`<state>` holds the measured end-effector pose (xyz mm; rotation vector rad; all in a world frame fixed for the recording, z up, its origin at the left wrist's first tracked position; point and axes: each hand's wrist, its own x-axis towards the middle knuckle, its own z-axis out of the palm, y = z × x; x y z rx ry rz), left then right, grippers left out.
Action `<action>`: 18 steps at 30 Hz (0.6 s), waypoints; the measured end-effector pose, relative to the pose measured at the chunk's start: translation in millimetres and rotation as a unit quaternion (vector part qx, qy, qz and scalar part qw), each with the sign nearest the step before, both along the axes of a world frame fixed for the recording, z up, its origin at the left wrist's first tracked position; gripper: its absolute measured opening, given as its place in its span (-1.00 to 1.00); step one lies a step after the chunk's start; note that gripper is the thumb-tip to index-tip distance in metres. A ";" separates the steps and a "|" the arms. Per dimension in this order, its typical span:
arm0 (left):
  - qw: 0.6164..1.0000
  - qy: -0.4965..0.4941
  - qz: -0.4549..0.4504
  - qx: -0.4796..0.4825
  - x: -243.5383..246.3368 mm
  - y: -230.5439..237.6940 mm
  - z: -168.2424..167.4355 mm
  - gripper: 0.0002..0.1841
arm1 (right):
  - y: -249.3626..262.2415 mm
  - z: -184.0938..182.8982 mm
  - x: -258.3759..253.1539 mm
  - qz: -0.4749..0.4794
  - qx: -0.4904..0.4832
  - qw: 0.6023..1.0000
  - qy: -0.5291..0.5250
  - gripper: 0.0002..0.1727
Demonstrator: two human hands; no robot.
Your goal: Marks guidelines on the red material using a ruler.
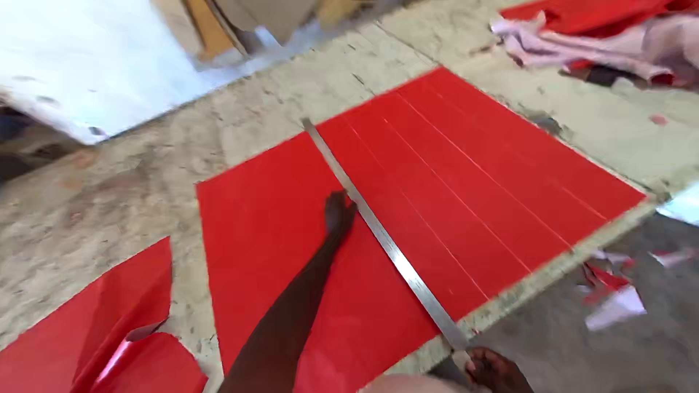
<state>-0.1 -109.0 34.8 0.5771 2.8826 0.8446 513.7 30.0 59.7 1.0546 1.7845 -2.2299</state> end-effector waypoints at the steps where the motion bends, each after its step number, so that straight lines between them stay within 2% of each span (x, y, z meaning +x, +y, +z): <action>1: 0.999 0.034 -0.039 -0.008 -6.2 -4.7 -6.7 -0.44 | -2.3 -1.0 0.5 -0.003 0.005 1.000 -0.011 -0.76; 4: 0.990 0.090 -0.111 0.010 -16.2 -9.1 -25.7 -0.46 | -4.5 -7.1 0.9 -0.008 -0.012 0.999 -0.038 -0.76; 10: 0.991 0.090 -0.090 0.035 -15.5 -9.1 -34.0 -0.35 | -8.0 -15.5 0.4 -0.044 -0.046 0.996 -0.060 -0.80; 18: 0.991 0.092 -0.092 0.041 -15.9 -7.7 -38.3 -0.36 | -13.9 -17.7 0.5 -0.018 -0.068 0.996 -0.056 -0.81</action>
